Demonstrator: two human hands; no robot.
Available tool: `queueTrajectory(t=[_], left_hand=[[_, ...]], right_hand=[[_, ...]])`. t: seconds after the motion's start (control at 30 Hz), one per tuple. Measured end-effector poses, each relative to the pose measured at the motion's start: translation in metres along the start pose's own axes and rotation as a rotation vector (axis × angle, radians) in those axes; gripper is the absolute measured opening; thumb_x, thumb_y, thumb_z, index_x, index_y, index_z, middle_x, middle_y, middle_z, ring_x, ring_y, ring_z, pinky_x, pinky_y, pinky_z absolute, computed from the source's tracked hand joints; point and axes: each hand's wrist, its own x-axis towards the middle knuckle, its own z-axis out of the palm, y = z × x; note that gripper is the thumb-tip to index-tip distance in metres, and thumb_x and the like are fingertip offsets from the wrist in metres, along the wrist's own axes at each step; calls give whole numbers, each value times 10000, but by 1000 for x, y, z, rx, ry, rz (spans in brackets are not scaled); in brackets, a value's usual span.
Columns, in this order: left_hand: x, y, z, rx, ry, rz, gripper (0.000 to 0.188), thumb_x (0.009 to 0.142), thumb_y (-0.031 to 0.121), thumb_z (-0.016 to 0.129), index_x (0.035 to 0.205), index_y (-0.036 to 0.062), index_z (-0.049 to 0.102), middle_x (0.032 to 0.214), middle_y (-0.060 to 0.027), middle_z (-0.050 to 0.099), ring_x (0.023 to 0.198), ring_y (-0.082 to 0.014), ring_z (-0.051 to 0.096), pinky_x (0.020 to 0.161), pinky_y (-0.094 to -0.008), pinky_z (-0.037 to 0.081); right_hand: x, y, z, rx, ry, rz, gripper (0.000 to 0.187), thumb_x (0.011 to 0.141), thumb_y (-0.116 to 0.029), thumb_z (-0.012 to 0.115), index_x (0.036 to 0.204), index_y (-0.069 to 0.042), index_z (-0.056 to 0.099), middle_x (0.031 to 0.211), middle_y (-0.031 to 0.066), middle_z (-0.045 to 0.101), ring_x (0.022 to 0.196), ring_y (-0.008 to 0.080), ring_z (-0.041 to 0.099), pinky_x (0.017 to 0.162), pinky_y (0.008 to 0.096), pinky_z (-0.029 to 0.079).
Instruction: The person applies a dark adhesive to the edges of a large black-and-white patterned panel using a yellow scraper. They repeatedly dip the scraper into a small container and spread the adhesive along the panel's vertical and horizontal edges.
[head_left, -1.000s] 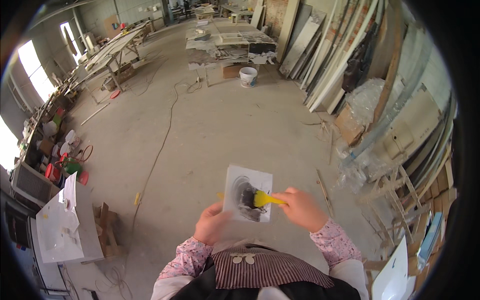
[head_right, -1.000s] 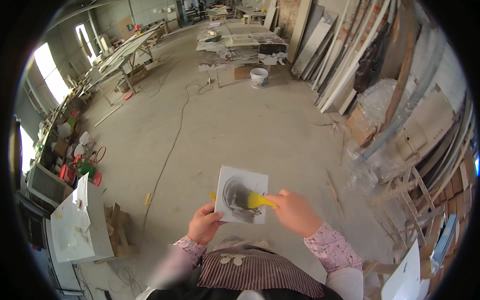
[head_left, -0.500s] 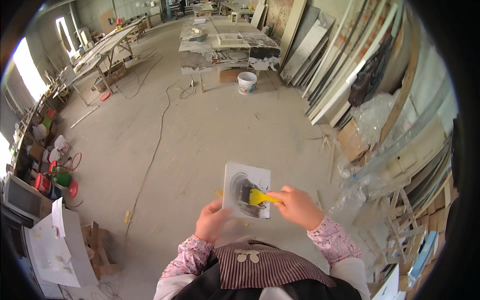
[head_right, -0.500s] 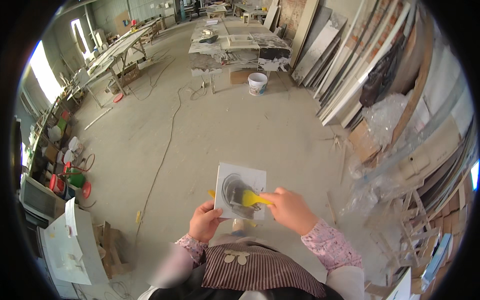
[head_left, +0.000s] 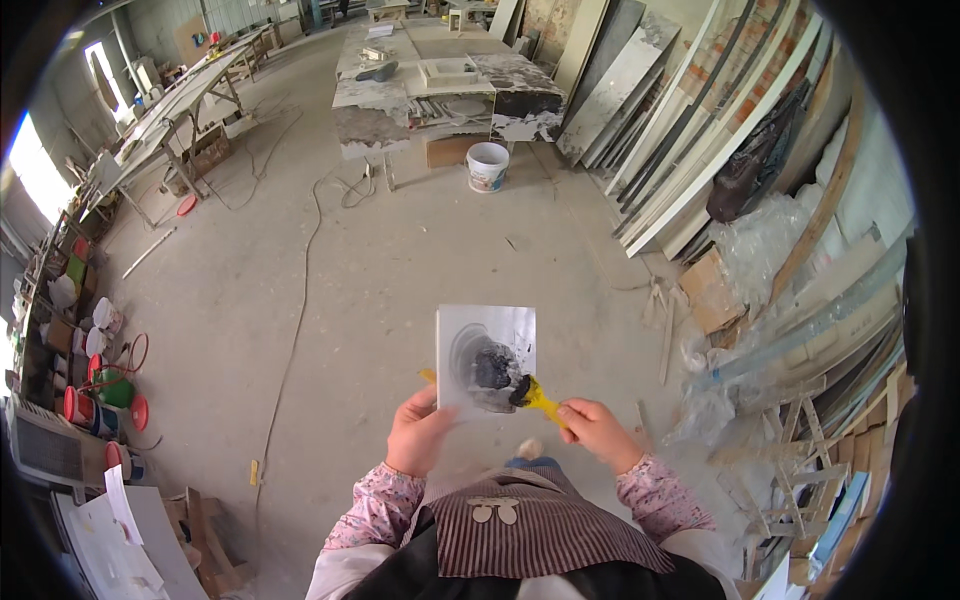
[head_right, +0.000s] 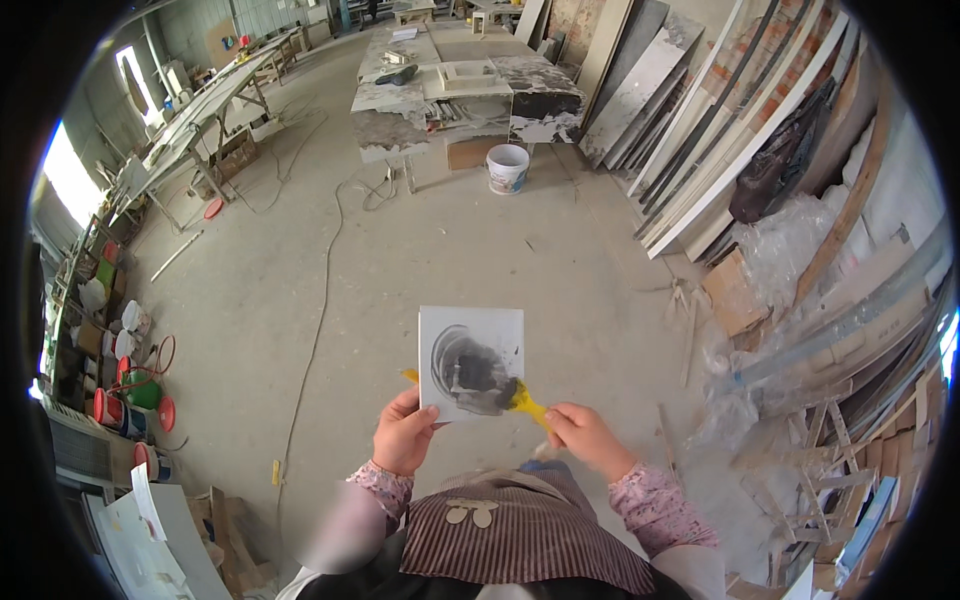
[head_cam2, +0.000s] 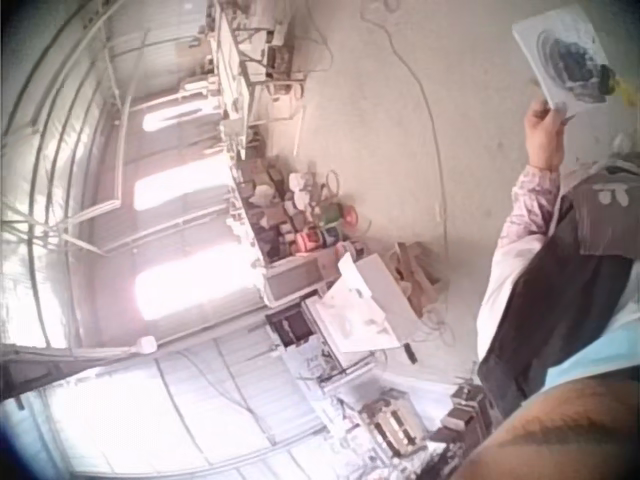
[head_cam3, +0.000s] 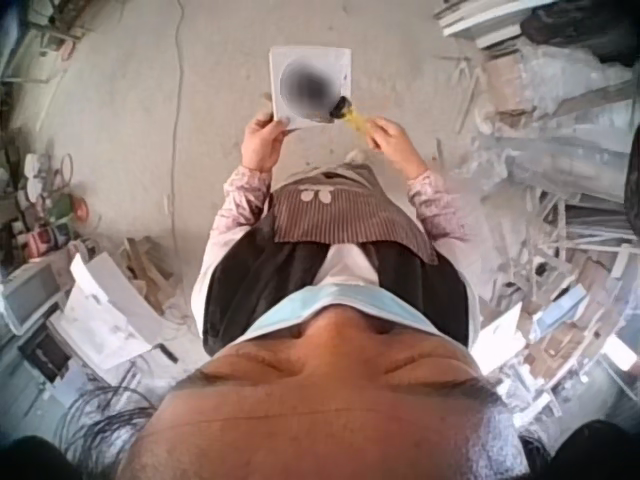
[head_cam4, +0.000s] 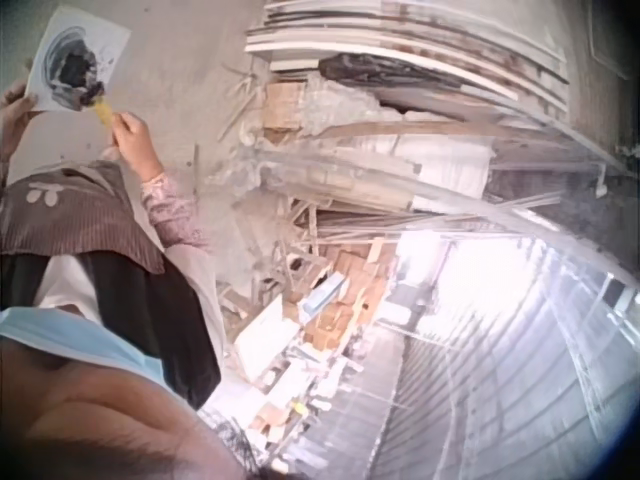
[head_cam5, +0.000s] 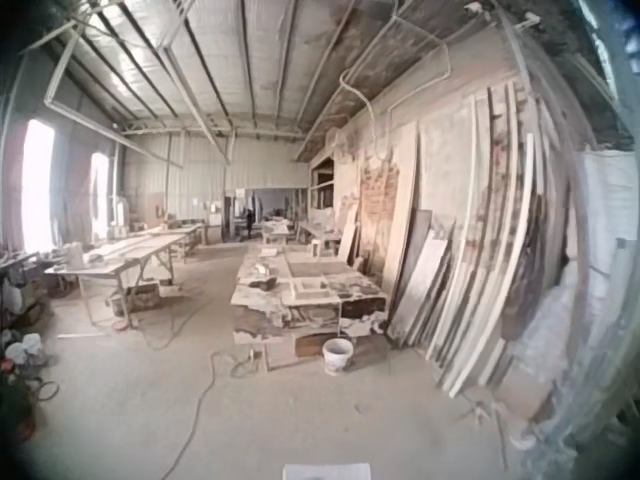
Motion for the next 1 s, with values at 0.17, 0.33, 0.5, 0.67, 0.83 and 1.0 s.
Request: queueTrajectory(t=[0.17,0.33,0.5,0.67,0.83,1.0], left_hand=[[62,2,4,155,-55,89,348,842,-93,594,1180,-15,616,1146,-61,651,1005,-127,614,891,-286,498],[139,3,25,293,-92,63,383,833,-91,596,1208,-16,607,1170,-54,639,1057,-122,583,923,-281,468],[228,1,76,427,-63,18,394,826,-87,572,1217,-48,589,1134,-83,650,1043,-160,594,936,-305,459],[315,-20,94,258,26,-147,373,854,-59,554,1226,-58,574,1129,-114,650,1008,-201,628,904,-355,512],[379,-32,122,189,31,-121,362,872,-37,546,1233,-58,565,1131,-126,650,1017,-218,633,892,-375,528],[461,-44,144,357,-1,-135,344,889,-23,523,1229,-59,565,1127,-134,649,1019,-232,636,896,-399,534]], right_hand=[[61,-18,-23,158,-38,48,262,987,-208,484,950,11,623,634,-29,493,564,51,408,519,218,339],[131,-54,-74,90,-62,-43,283,987,-209,476,929,24,624,630,-24,491,572,55,404,529,225,339],[200,-88,-142,7,-82,-87,291,985,-216,479,914,23,629,620,-27,492,568,58,401,533,232,345],[253,-111,-218,24,-131,-114,293,980,-224,481,907,13,636,616,-30,496,566,50,416,526,224,343],[290,-93,-281,-33,-150,38,312,987,-252,481,915,6,641,628,-28,520,568,45,437,519,216,348],[359,-106,-310,226,-139,50,347,997,-295,485,1026,8,652,673,-27,552,607,56,463,546,225,379]])
